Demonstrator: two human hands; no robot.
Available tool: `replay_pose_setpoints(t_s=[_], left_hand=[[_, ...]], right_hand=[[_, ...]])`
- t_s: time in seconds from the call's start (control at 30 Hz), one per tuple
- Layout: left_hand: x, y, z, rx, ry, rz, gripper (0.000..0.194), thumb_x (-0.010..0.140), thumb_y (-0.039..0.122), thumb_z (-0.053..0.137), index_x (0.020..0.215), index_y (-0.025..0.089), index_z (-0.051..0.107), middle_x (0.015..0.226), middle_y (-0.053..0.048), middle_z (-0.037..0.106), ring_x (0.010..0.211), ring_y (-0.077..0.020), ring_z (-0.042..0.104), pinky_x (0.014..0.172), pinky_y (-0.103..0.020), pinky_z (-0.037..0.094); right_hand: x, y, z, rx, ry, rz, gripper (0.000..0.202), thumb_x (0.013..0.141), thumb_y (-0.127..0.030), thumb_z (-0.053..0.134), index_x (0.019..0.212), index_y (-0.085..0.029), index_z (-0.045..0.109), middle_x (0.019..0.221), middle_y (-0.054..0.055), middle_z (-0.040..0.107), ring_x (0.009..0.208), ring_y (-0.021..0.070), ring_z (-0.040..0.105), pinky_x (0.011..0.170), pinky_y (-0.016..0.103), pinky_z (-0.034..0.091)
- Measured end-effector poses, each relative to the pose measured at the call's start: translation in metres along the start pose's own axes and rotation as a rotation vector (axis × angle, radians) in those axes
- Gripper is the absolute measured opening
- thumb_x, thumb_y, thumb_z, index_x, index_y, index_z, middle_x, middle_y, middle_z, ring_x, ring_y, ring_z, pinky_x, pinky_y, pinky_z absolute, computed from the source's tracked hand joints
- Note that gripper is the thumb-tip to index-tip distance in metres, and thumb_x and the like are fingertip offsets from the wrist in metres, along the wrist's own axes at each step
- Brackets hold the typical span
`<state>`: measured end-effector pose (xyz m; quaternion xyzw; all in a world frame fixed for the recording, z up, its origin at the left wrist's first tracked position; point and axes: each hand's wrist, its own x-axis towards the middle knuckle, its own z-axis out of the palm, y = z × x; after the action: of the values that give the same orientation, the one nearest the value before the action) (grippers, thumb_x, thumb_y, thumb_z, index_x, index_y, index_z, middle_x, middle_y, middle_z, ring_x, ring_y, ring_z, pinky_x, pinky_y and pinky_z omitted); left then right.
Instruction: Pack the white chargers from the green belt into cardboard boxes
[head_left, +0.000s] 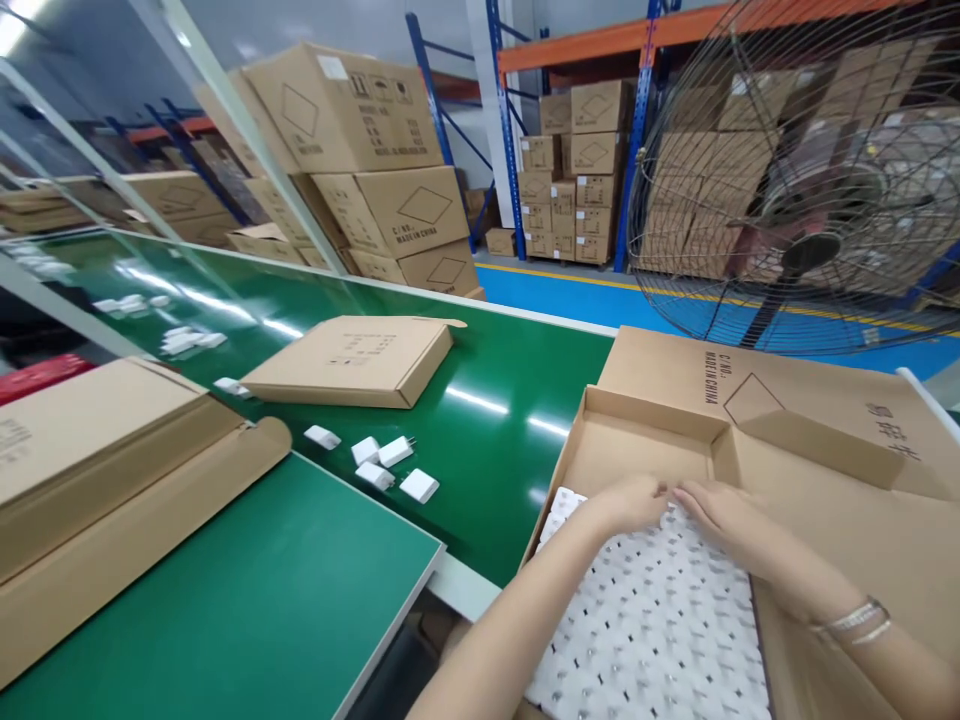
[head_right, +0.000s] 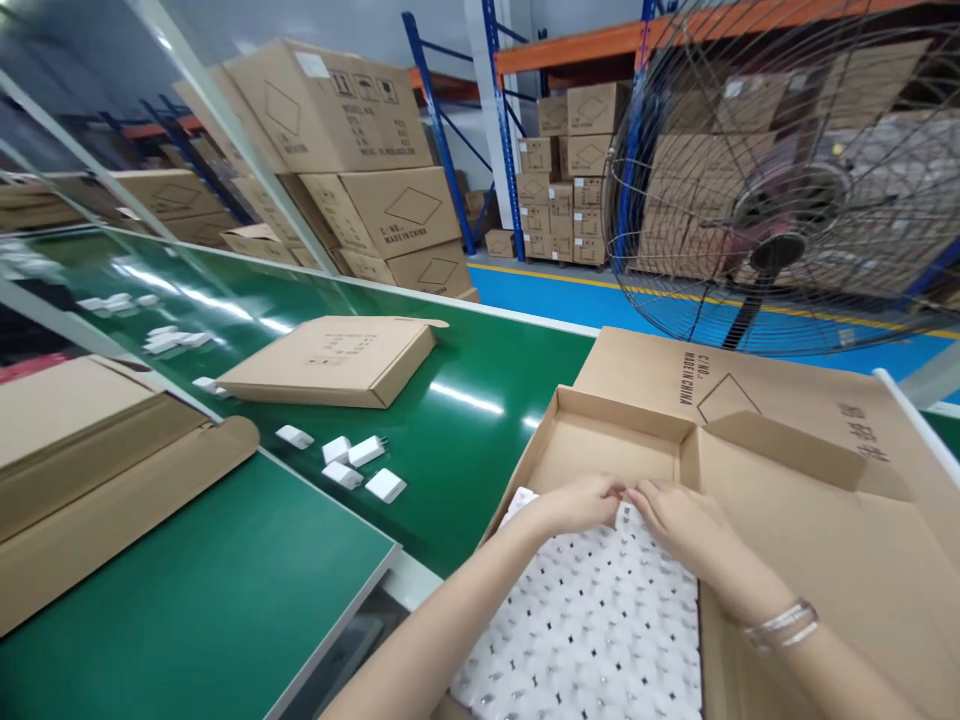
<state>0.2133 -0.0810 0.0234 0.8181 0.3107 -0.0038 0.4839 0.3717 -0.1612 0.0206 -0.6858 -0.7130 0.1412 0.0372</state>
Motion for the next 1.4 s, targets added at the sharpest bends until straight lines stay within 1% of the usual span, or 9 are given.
replay_pose_setpoints(t_s=[0.1, 0.23, 0.33, 0.47, 0.67, 0.83, 1.13, 1.27, 1.4], left_hand=[[-0.037, -0.013, -0.023, -0.009, 0.285, 0.012, 0.04, 0.083, 0.019, 0.033, 0.116, 0.018, 0.055, 0.126, -0.009, 0.054, 0.114, -0.0198, 0.05, 0.097, -0.031, 0.039], [-0.11, -0.073, -0.06, 0.17, 0.595, -0.172, 0.039, 0.081, 0.011, 0.034, 0.112, 0.021, 0.055, 0.115, -0.005, 0.061, 0.107, -0.0173, 0.055, 0.094, -0.029, 0.042], [-0.158, -0.128, -0.076, 0.478, 0.572, -0.534, 0.047, 0.077, 0.002, 0.03, 0.116, 0.016, 0.053, 0.117, -0.012, 0.055, 0.106, -0.0226, 0.053, 0.089, -0.034, 0.042], [-0.177, -0.17, -0.079, 0.528, 0.493, -0.647, 0.051, 0.073, -0.002, 0.033, 0.117, 0.018, 0.05, 0.117, -0.011, 0.052, 0.109, -0.0213, 0.05, 0.086, -0.03, 0.042], [-0.151, -0.173, -0.085, 0.622, 0.408, -0.569, 0.049, 0.065, -0.007, 0.037, 0.106, 0.017, 0.05, 0.112, -0.012, 0.052, 0.108, -0.0246, 0.043, 0.085, -0.033, 0.04], [-0.157, -0.182, -0.099, 0.58, 0.384, -0.538, 0.051, 0.056, -0.005, 0.048, 0.1, 0.02, 0.048, 0.103, -0.007, 0.057, 0.1, -0.0243, 0.046, 0.085, -0.033, 0.039], [-0.148, -0.181, -0.107, 0.303, 0.432, -0.35, 0.02, 0.081, 0.032, 0.047, 0.097, 0.021, 0.049, 0.095, -0.002, 0.06, 0.087, -0.0175, 0.057, 0.079, -0.029, 0.043], [-0.134, -0.169, -0.094, 0.115, 0.406, -0.31, 0.021, 0.083, 0.029, 0.043, 0.1, 0.018, 0.047, 0.1, -0.006, 0.062, 0.092, -0.0175, 0.058, 0.081, -0.029, 0.044], [-0.119, -0.144, -0.064, 0.342, 0.416, -0.416, 0.046, 0.077, 0.043, 0.053, 0.114, 0.016, 0.044, 0.114, -0.014, 0.055, 0.108, -0.0283, 0.052, 0.086, -0.039, 0.044]], right_hand=[[-0.005, -0.002, 0.014, 0.042, 0.054, -0.03, 0.042, 0.093, -0.047, 0.02, 0.091, -0.025, 0.056, 0.094, 0.004, 0.064, 0.089, 0.0224, 0.059, 0.071, 0.034, 0.044], [-0.01, 0.004, 0.03, 0.109, 0.17, -0.018, 0.041, 0.092, -0.048, 0.025, 0.104, -0.026, 0.056, 0.11, 0.005, 0.062, 0.102, 0.0239, 0.056, 0.082, 0.037, 0.044], [-0.008, 0.012, 0.037, 0.173, 0.197, 0.015, 0.042, 0.091, -0.049, 0.026, 0.108, -0.026, 0.056, 0.115, 0.006, 0.06, 0.106, 0.0249, 0.054, 0.085, 0.039, 0.045], [-0.005, 0.019, 0.043, 0.212, 0.138, 0.014, 0.041, 0.091, -0.05, 0.028, 0.107, -0.027, 0.056, 0.117, 0.005, 0.059, 0.108, 0.0254, 0.053, 0.089, 0.04, 0.043], [-0.006, 0.024, 0.045, 0.213, 0.131, 0.047, 0.042, 0.091, -0.052, 0.027, 0.102, -0.026, 0.058, 0.114, 0.004, 0.061, 0.106, 0.025, 0.055, 0.088, 0.039, 0.045], [-0.006, 0.026, 0.043, 0.195, 0.106, 0.054, 0.041, 0.091, -0.052, 0.027, 0.103, -0.028, 0.059, 0.114, 0.002, 0.062, 0.107, 0.0243, 0.055, 0.088, 0.037, 0.046], [-0.005, 0.02, 0.039, 0.194, 0.065, 0.125, 0.045, 0.089, -0.054, 0.025, 0.104, -0.029, 0.06, 0.119, 0.003, 0.06, 0.114, 0.0267, 0.051, 0.093, 0.036, 0.042], [-0.005, 0.016, 0.037, 0.222, 0.048, 0.142, 0.048, 0.089, -0.056, 0.024, 0.103, -0.028, 0.06, 0.119, 0.003, 0.06, 0.114, 0.0263, 0.051, 0.093, 0.037, 0.041], [-0.005, 0.019, 0.04, 0.225, 0.06, 0.149, 0.049, 0.088, -0.057, 0.024, 0.104, -0.029, 0.06, 0.119, 0.003, 0.06, 0.113, 0.0272, 0.051, 0.094, 0.04, 0.04]])
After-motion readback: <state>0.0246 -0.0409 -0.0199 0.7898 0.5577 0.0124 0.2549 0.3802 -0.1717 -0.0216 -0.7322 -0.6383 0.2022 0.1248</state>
